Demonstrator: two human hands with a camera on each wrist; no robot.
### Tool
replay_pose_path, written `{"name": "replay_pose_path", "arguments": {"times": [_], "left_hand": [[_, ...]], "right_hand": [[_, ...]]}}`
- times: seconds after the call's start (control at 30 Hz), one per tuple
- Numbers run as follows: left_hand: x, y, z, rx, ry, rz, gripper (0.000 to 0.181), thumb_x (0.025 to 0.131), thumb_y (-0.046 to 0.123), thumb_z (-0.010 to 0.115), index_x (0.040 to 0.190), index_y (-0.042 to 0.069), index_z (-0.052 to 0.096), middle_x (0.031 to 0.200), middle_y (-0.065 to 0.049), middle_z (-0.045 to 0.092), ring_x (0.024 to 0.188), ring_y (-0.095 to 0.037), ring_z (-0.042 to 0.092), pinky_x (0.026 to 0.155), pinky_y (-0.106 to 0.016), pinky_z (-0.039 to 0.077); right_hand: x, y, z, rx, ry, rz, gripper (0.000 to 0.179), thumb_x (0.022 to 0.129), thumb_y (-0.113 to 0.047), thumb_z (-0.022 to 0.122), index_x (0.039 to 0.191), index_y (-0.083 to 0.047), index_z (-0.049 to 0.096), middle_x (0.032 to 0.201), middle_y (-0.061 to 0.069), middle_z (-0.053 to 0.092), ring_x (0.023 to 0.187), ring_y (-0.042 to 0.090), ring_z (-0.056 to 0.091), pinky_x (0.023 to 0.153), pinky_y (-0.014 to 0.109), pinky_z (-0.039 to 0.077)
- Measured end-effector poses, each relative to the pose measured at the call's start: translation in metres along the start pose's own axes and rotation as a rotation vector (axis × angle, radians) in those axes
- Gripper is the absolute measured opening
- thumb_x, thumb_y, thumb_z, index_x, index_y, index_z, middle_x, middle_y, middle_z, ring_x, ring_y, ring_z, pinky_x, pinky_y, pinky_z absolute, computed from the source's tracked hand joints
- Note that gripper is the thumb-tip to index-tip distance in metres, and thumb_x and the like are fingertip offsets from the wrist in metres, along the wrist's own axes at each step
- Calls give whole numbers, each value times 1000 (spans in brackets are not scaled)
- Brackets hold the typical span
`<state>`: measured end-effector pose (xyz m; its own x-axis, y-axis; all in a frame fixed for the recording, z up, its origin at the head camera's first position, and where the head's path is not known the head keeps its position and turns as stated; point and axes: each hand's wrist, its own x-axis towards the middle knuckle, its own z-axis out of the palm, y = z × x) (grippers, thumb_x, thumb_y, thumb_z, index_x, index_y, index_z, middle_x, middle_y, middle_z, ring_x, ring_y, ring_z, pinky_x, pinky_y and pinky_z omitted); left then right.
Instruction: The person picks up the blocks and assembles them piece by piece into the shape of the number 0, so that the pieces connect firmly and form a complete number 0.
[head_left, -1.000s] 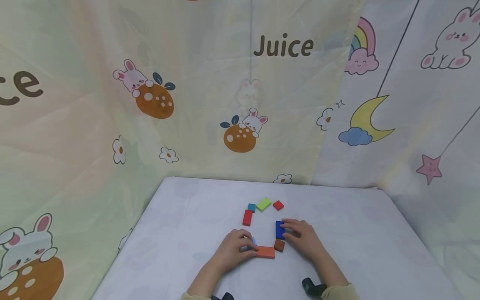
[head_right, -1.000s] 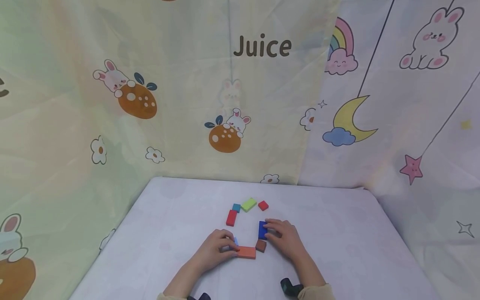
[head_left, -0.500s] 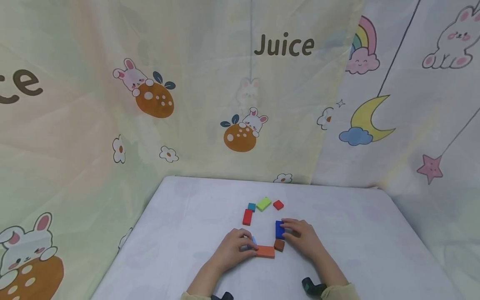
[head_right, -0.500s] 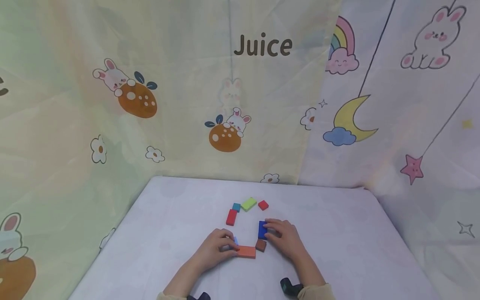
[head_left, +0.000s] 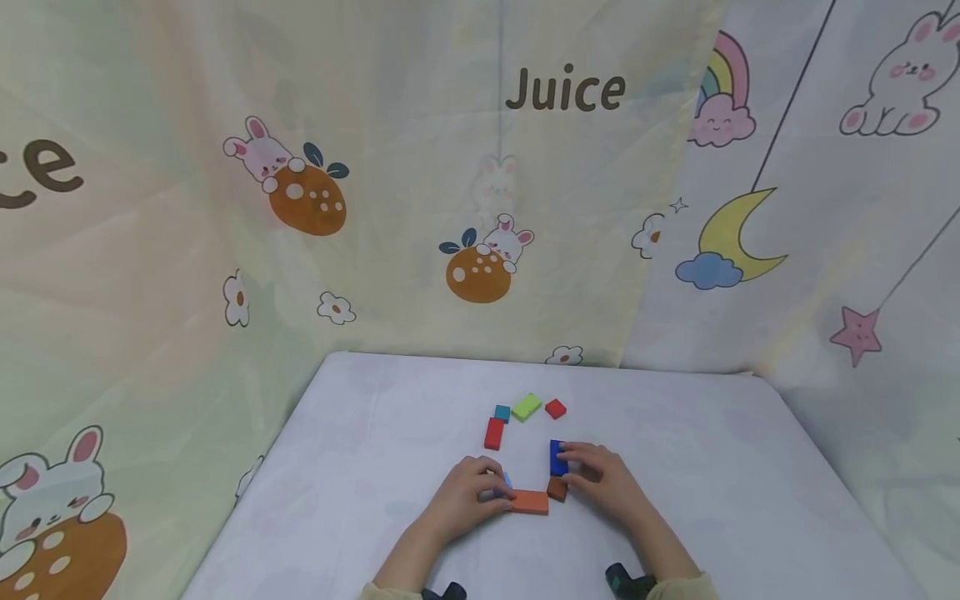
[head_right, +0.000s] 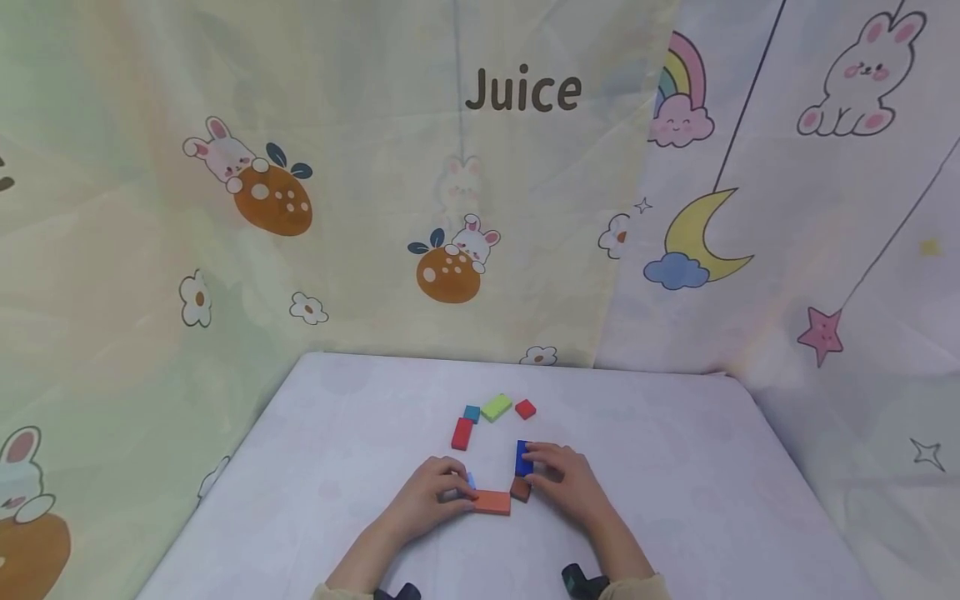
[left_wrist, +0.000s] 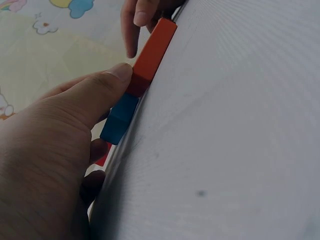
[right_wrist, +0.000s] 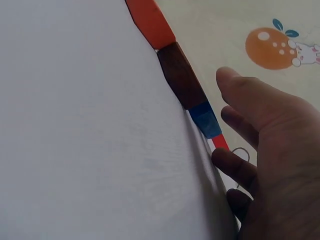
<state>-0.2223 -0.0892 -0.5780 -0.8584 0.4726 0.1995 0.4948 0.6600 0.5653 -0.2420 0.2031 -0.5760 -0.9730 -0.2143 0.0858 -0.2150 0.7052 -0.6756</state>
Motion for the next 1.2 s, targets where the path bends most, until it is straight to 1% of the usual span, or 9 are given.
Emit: {"name": "replay_pose_path", "arguments": {"times": [0.23, 0.37, 0.5, 0.6, 0.7, 0.8, 0.87, 1.03, 1.2], "left_hand": [[2, -2, 2, 6, -11, -3, 15, 86, 57, 67, 99, 50, 70, 112, 25, 56, 105, -1, 47, 91, -26, 47], [3, -2, 2, 13, -8, 4, 16, 86, 58, 66, 100, 50, 70, 112, 25, 56, 105, -1, 47, 91, -26, 47], [4, -4, 0, -4, -1, -10, 23, 86, 61, 65, 105, 49, 69, 114, 23, 55, 105, -2, 47, 91, -27, 48], [6, -6, -2, -54, 52, -81, 24, 91, 57, 61, 109, 45, 68, 117, 20, 56, 108, -4, 49, 93, -29, 51], [10, -11, -4, -104, 167, -176, 22, 96, 49, 58, 110, 37, 70, 117, 15, 59, 111, -7, 54, 95, -33, 52], [17, -17, -5, -108, 268, -252, 20, 98, 42, 58, 109, 31, 71, 116, 11, 62, 111, -10, 56, 94, -33, 54], [22, -22, -5, -104, 306, -287, 19, 98, 38, 60, 109, 29, 72, 116, 8, 62, 110, -11, 56, 94, -34, 54], [34, -32, -5, -65, 325, -316, 21, 96, 32, 63, 116, 30, 70, 121, 5, 63, 117, -17, 57, 100, -39, 51], [43, -35, -5, 38, 292, -266, 29, 97, 34, 62, 126, 33, 67, 131, 7, 62, 124, -19, 55, 104, -39, 49]], "right_hand": [[-5, 3, 3, -42, -16, -70, 30, 86, -38, 75, 114, -47, 67, 138, -15, 58, 131, 22, 52, 108, 60, 36], [-4, 5, 3, -69, -10, -99, 30, 86, -34, 75, 112, -48, 67, 138, -17, 57, 130, 20, 52, 110, 60, 34], [-3, 3, 3, -71, -13, -94, 30, 86, -32, 76, 111, -47, 68, 138, -16, 58, 134, 23, 50, 114, 62, 29], [-3, 0, 3, -65, -13, -84, 29, 86, -33, 76, 111, -45, 69, 138, -15, 58, 135, 24, 49, 114, 62, 29], [-3, -2, 4, -68, -18, -67, 28, 86, -34, 76, 112, -42, 70, 137, -15, 58, 135, 23, 49, 112, 61, 32], [-4, -2, 4, -66, -23, -49, 27, 86, -34, 76, 111, -43, 70, 137, -16, 58, 134, 23, 49, 111, 60, 33], [-5, -1, 4, -63, -24, -46, 27, 86, -35, 75, 110, -45, 69, 136, -16, 58, 133, 23, 49, 111, 60, 34], [-5, 0, 4, -50, -30, -64, 26, 86, -37, 75, 111, -44, 70, 136, -16, 58, 131, 21, 50, 109, 58, 37], [-5, 1, 3, -57, -21, -79, 27, 85, -40, 75, 111, -43, 70, 136, -16, 58, 130, 20, 51, 108, 56, 38]]}}
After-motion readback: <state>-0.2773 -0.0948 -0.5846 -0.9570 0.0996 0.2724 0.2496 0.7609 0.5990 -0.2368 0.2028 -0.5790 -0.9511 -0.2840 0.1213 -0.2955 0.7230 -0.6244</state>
